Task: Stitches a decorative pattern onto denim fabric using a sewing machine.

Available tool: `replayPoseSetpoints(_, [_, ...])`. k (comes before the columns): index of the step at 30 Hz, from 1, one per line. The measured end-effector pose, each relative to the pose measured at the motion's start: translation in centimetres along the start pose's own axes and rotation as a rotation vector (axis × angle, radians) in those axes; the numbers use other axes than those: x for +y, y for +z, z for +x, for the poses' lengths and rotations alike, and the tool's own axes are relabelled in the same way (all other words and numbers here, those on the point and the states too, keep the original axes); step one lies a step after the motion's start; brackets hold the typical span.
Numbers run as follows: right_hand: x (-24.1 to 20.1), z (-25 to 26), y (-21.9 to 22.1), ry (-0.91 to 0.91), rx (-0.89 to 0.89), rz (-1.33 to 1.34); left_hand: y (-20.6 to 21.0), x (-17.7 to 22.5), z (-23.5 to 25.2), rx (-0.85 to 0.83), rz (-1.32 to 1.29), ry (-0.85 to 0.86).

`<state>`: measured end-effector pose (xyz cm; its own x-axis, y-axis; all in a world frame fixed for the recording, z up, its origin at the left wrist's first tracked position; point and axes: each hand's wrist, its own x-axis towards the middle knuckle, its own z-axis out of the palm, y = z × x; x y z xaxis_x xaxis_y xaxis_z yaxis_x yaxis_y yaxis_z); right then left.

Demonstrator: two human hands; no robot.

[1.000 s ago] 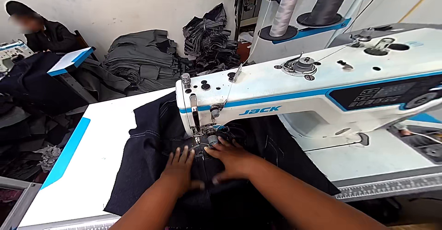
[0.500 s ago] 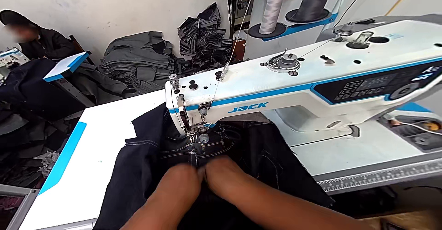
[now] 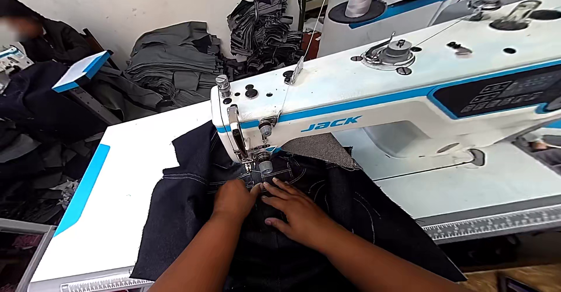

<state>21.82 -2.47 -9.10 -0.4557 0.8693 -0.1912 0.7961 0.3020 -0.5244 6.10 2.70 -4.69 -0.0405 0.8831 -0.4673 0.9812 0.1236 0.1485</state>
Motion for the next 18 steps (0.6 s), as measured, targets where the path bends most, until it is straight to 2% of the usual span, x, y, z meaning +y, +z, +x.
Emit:
replayPoseSetpoints(5, [-0.1, 0.0, 0.0, 0.015, -0.011, -0.018, 0.5, -0.1, -0.3, 0.025, 0.018, 0.034])
replayPoseSetpoints(9, [-0.3, 0.0, -0.1, 0.011, -0.006, -0.015, 4.2, -2.9, 0.3, 0.433, -0.097, 0.401])
replayPoseSetpoints(10, [-0.3, 0.0, -0.1, 0.013, -0.011, -0.013, 4.6, -3.2, 0.8, 0.482, -0.102, 0.461])
replayPoseSetpoints(15, [-0.4, -0.1, -0.2, 0.025, -0.027, -0.011, 4.5, -3.1, 1.1, 0.519, -0.173, 0.488])
replayPoseSetpoints(18, [-0.4, 0.0, -0.2, 0.022, -0.026, -0.016, 3.9, -2.9, 1.0, 0.462, -0.126, 0.458])
